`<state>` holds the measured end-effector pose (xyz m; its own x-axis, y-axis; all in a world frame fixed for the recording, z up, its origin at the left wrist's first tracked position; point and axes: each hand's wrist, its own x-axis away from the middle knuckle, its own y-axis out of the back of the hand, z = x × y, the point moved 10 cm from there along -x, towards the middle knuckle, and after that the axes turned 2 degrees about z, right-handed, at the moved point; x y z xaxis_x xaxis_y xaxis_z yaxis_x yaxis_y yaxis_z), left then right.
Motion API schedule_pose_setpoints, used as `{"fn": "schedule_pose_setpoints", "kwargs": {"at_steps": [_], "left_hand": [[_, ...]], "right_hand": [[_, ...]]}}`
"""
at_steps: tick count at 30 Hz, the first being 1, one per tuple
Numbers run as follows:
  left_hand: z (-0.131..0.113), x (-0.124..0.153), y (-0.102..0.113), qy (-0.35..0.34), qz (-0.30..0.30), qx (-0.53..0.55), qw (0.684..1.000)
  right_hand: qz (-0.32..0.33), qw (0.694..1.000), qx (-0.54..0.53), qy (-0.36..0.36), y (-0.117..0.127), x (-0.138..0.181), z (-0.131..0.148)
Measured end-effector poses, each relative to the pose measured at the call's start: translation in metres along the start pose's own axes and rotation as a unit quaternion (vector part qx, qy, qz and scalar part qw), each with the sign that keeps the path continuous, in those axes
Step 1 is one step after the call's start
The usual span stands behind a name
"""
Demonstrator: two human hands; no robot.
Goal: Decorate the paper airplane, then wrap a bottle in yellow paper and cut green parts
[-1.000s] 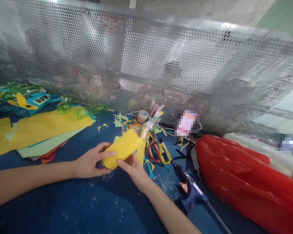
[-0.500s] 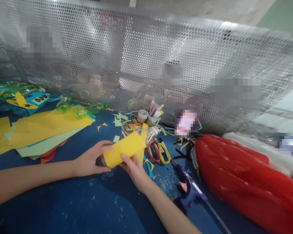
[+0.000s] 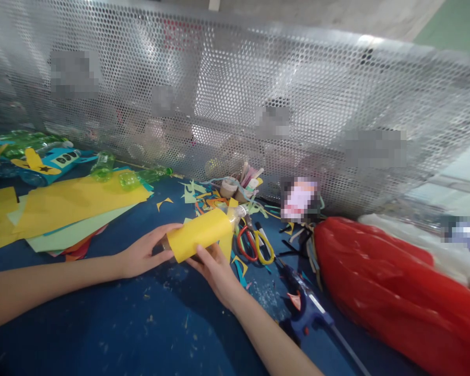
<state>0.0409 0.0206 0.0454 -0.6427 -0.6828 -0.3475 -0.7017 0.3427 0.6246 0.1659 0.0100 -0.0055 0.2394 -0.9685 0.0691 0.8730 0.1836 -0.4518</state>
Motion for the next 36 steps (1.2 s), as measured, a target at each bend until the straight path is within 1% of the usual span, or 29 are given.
{"fn": "schedule_pose_setpoints", "kwargs": {"at_steps": [5,7,10,12,15,18,23,33,36], "left_hand": [[0.008,-0.002,-0.005,0.03,0.025,0.121,0.992],[0.007,-0.003,-0.005,0.032,0.027,0.128,0.991],[0.006,-0.003,-0.003,0.037,0.018,0.109,0.993],[0.01,-0.003,-0.005,0.051,0.02,0.126,0.99],[0.017,-0.003,-0.011,0.074,0.035,0.23,0.97],[0.021,-0.005,-0.01,0.085,0.024,0.311,0.946],[0.024,-0.006,-0.005,0.11,0.006,0.333,0.936],[0.029,-0.007,-0.002,0.115,-0.012,0.321,0.94],[0.032,-0.007,-0.001,0.122,-0.015,0.332,0.935]], "right_hand": [[-0.028,1.0,0.006,-0.003,0.005,-0.002,-0.001],[-0.038,0.999,0.011,-0.006,0.006,-0.002,-0.002],[-0.044,0.999,0.013,-0.006,0.007,-0.001,-0.002],[-0.042,0.999,0.011,-0.005,0.006,0.0,-0.002],[-0.025,1.0,0.006,-0.011,0.003,0.0,-0.003],[-0.019,1.0,0.006,-0.019,0.004,-0.001,-0.005],[-0.027,0.999,0.013,-0.018,0.007,-0.001,-0.005],[-0.021,0.999,0.035,-0.019,0.005,-0.001,-0.004],[-0.023,0.999,0.035,-0.02,0.006,0.0,-0.005]]}}
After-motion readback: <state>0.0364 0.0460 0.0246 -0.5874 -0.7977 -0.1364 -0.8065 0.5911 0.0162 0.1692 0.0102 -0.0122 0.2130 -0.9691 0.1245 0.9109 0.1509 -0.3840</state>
